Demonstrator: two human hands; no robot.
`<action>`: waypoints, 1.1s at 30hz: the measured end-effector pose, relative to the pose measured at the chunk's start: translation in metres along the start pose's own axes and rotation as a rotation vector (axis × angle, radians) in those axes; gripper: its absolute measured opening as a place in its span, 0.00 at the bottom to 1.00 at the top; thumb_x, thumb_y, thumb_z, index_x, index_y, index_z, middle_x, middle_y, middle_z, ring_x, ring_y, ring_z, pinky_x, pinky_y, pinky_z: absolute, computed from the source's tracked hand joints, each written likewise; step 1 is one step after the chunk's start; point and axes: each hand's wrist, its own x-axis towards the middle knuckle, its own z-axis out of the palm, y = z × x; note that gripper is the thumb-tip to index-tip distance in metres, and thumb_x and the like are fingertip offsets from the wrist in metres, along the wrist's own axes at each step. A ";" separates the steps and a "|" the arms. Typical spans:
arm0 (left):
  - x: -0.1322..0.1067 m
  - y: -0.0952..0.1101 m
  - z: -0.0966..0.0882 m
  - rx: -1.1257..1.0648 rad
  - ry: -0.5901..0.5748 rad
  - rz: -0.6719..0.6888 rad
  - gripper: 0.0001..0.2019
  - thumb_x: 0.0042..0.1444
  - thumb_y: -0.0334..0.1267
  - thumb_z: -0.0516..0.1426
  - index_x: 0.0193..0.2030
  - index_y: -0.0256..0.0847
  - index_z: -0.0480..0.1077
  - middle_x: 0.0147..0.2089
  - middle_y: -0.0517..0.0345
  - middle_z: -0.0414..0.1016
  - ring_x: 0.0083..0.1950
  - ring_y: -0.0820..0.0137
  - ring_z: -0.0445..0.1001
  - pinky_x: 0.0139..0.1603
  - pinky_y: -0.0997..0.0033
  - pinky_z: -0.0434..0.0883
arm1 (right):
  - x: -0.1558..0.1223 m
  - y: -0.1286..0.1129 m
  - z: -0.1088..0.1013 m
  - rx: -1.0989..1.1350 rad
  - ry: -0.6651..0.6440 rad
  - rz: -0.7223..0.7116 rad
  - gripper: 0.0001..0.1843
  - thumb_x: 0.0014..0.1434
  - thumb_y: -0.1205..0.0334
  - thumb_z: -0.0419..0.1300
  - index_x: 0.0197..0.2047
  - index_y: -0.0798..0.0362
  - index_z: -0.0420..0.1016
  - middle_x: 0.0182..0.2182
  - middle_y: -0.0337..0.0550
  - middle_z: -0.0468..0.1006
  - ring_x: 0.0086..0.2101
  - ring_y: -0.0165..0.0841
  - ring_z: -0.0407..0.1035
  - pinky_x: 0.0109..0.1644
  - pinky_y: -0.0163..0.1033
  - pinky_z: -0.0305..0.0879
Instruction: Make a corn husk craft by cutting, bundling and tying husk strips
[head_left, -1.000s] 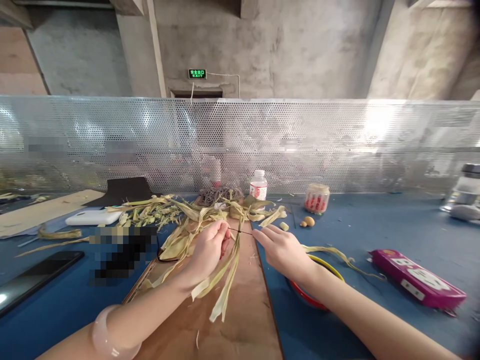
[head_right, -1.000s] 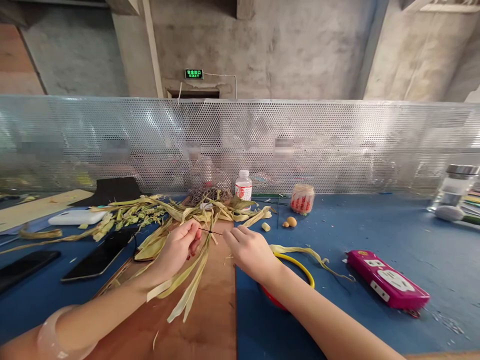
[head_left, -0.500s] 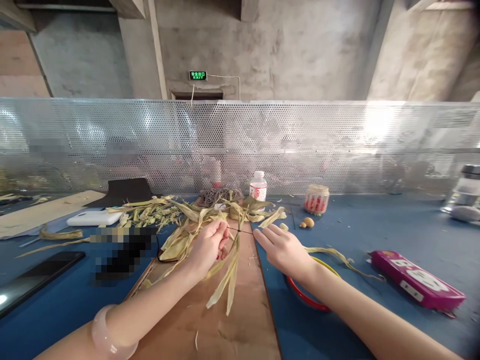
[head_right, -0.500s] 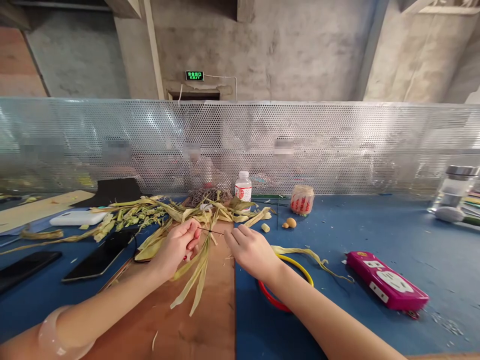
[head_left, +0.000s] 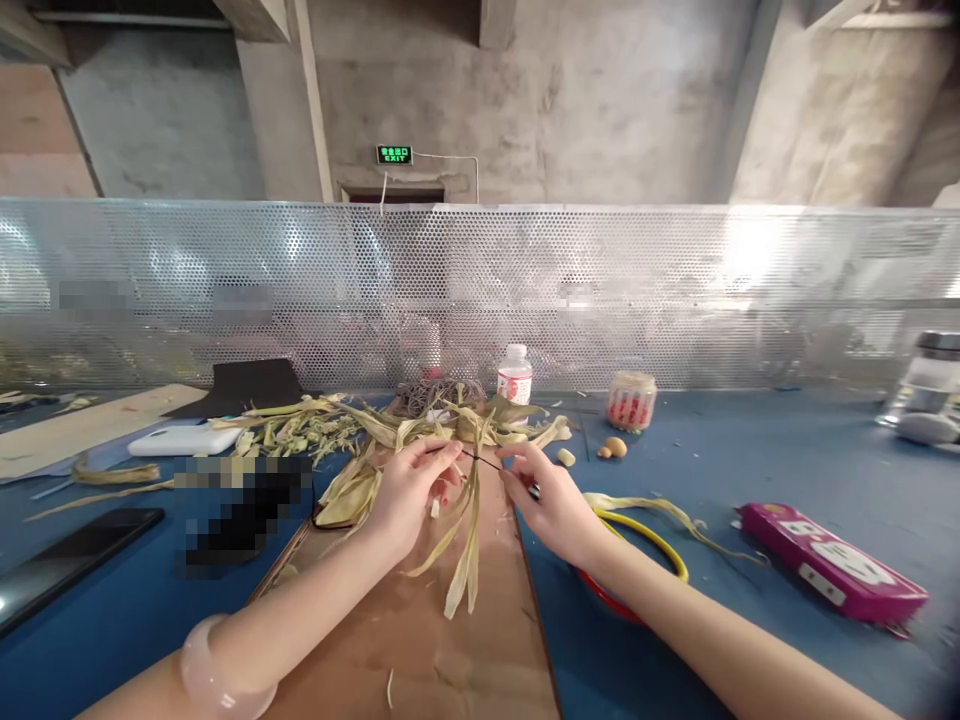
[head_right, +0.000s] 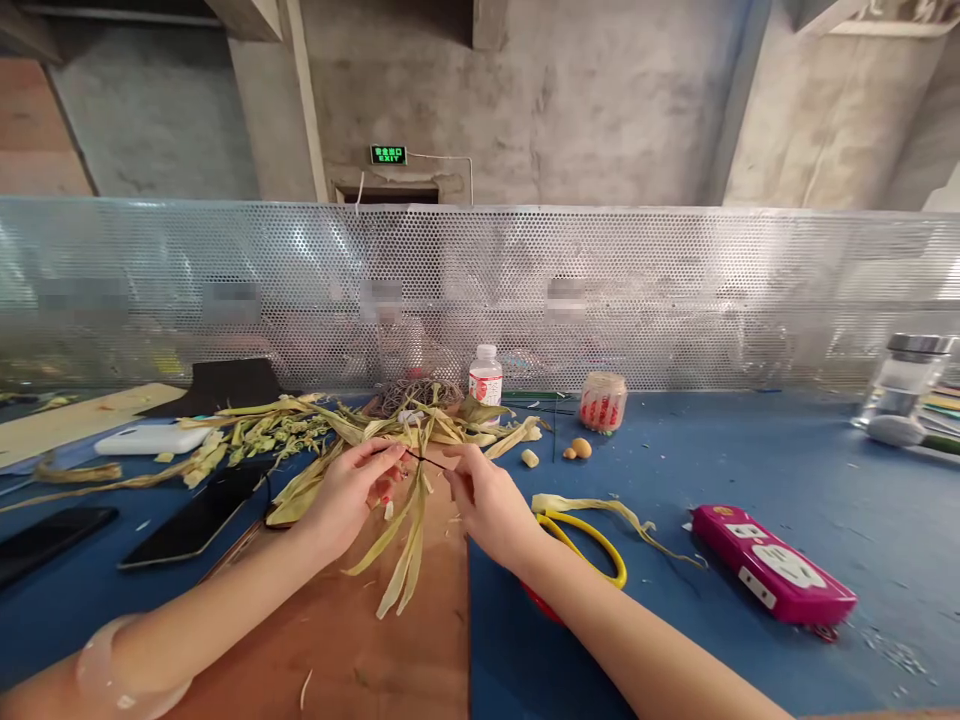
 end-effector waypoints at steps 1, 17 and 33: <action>-0.001 0.000 0.001 -0.029 -0.006 0.004 0.12 0.45 0.42 0.64 0.34 0.36 0.72 0.26 0.59 0.73 0.21 0.79 0.67 0.17 0.83 0.61 | 0.000 -0.004 0.000 0.121 -0.027 0.044 0.10 0.59 0.67 0.49 0.45 0.52 0.62 0.21 0.33 0.65 0.24 0.29 0.61 0.30 0.34 0.59; -0.017 0.001 0.013 -0.025 -0.196 0.132 0.09 0.52 0.40 0.60 0.34 0.39 0.66 0.29 0.59 0.74 0.17 0.77 0.67 0.12 0.79 0.61 | 0.002 -0.015 -0.006 1.160 -0.174 0.284 0.05 0.53 0.65 0.56 0.34 0.56 0.70 0.30 0.47 0.80 0.32 0.35 0.74 0.45 0.47 0.67; -0.006 -0.002 0.006 0.258 -0.165 0.217 0.07 0.50 0.40 0.61 0.30 0.39 0.71 0.25 0.62 0.72 0.23 0.73 0.71 0.26 0.74 0.71 | 0.003 -0.008 0.002 0.915 -0.127 0.251 0.13 0.56 0.52 0.61 0.33 0.54 0.68 0.27 0.39 0.76 0.29 0.29 0.71 0.39 0.39 0.69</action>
